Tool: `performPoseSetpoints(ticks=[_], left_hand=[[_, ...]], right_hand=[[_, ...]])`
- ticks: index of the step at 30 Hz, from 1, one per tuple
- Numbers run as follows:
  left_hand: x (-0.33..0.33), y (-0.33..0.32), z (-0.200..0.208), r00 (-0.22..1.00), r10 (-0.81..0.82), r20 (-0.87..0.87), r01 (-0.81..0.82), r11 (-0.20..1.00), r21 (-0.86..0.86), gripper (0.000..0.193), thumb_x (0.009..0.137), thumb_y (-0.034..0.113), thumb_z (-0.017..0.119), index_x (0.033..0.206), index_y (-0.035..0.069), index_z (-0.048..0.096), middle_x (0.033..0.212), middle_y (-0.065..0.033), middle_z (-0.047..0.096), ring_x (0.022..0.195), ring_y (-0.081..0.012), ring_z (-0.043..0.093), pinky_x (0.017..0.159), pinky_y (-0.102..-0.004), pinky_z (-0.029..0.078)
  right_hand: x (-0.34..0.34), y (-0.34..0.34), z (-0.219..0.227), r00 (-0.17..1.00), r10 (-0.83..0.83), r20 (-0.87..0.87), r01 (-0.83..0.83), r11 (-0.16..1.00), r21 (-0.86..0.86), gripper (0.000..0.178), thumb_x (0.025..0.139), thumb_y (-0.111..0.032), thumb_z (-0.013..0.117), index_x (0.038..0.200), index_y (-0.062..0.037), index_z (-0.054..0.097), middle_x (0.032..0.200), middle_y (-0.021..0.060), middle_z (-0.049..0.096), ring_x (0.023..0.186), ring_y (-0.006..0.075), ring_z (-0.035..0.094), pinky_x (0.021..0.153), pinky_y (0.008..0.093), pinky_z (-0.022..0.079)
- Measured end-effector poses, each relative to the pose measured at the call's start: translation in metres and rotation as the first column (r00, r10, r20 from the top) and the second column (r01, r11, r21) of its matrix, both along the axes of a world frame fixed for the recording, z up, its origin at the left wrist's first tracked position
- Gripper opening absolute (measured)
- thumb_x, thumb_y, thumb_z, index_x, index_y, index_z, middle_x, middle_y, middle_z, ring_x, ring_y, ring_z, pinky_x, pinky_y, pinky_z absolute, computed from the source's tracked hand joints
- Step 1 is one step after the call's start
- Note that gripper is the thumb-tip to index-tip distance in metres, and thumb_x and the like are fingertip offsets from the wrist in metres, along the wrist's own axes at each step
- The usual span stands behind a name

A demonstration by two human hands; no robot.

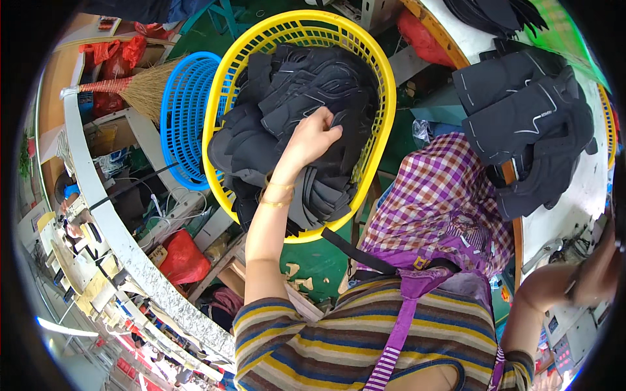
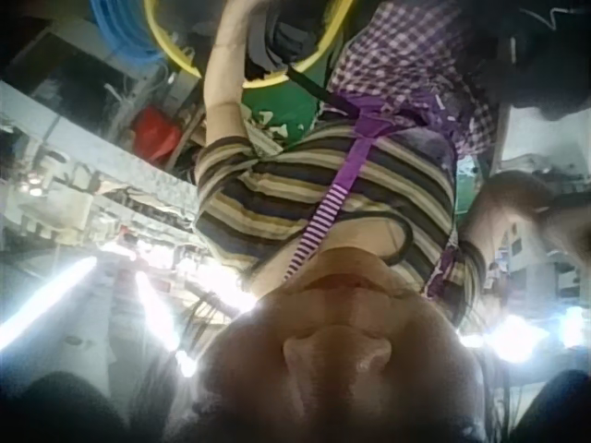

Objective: The person folds the edges of shoe parts using a machine, hammers the folded pieces with a hammer, and sorts and places the finished parts into a basket.

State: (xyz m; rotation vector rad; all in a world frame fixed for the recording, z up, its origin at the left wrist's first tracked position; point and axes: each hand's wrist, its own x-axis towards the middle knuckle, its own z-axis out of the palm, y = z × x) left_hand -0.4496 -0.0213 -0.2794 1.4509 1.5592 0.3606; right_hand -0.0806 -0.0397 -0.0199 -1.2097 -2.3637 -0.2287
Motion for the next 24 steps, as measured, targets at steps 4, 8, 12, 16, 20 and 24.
performPoseSetpoints(ticks=[4, 8, 12, 16, 20, 24], left_hand=[[0.018, -0.042, 0.031, 0.94, 0.206, 0.27, -0.168, 0.973, -0.159, 0.023, 0.077, 0.013, 0.069, 0.079, 0.002, 0.049, 0.069, -0.0016, 0.056, 0.067, -0.0079, 0.053, 0.06, -0.0254, 0.044], [0.041, -0.077, 0.043, 0.714, 0.368, 0.595, -0.262, 0.929, -0.26, 0.025, 0.077, 0.0, 0.07, 0.095, -0.001, 0.052, 0.089, -0.0036, 0.058, 0.081, -0.0075, 0.057, 0.072, -0.0219, 0.049], [0.042, -0.087, 0.035, 0.668, 0.428, 0.608, -0.351, 0.902, -0.25, 0.026, 0.079, -0.001, 0.069, 0.101, -0.003, 0.055, 0.092, -0.0023, 0.059, 0.085, -0.0081, 0.058, 0.076, -0.0212, 0.049], [0.016, -0.079, 0.02, 0.458, 0.493, 0.74, -0.375, 0.862, -0.342, 0.014, 0.085, 0.006, 0.064, 0.097, 0.008, 0.057, 0.087, 0.0048, 0.057, 0.071, -0.0024, 0.053, 0.063, -0.018, 0.044], [-0.073, -0.08, 0.045, 0.128, 0.628, 0.767, -0.791, 0.531, -0.303, 0.01, 0.089, 0.014, 0.06, 0.091, 0.018, 0.051, 0.078, 0.0072, 0.051, 0.064, -0.0053, 0.051, 0.052, -0.0233, 0.043], [-0.154, -0.1, 0.115, 0.544, 0.727, 0.419, -0.839, 0.487, 0.243, 0.012, 0.093, 0.013, 0.052, 0.103, 0.007, 0.052, 0.085, -0.0015, 0.059, 0.067, -0.0064, 0.055, 0.052, -0.0211, 0.044]], right_hand=[[-0.116, -0.02, -0.099, 0.869, -0.011, -0.495, -0.446, 0.414, -0.793, 0.03, 0.078, -0.024, 0.072, 0.09, -0.0024, 0.056, 0.083, 0.012, 0.058, 0.069, 0.0272, 0.06, 0.06, 0.0343, 0.046], [-0.162, -0.022, -0.204, 0.767, -0.352, -0.537, -0.347, 0.476, -0.808, 0.029, 0.078, -0.02, 0.072, 0.086, 0.0007, 0.053, 0.077, 0.0122, 0.055, 0.068, 0.0252, 0.06, 0.06, 0.0343, 0.048], [-0.16, -0.028, -0.223, 0.702, -0.414, -0.579, -0.396, 0.448, -0.801, 0.027, 0.078, -0.016, 0.072, 0.087, 0.0027, 0.054, 0.08, 0.0121, 0.056, 0.072, 0.0215, 0.061, 0.063, 0.0295, 0.05], [-0.153, -0.017, -0.225, 0.566, -0.51, -0.648, -0.508, 0.403, -0.761, 0.019, 0.081, -0.011, 0.069, 0.086, 0.0013, 0.055, 0.079, 0.0038, 0.057, 0.071, 0.0101, 0.058, 0.062, 0.023, 0.048], [-0.122, 0.004, -0.237, 0.292, -0.71, -0.641, -0.663, 0.333, -0.67, 0.015, 0.085, -0.005, 0.064, 0.091, -0.0045, 0.05, 0.076, -0.0029, 0.053, 0.07, 0.0032, 0.055, 0.063, 0.0195, 0.049], [-0.087, 0.025, -0.232, 0.296, -0.747, -0.595, -0.628, 0.316, -0.711, 0.022, 0.089, -0.007, 0.057, 0.109, -0.0061, 0.05, 0.087, 0.0007, 0.059, 0.078, 0.0096, 0.061, 0.07, 0.0246, 0.053]])
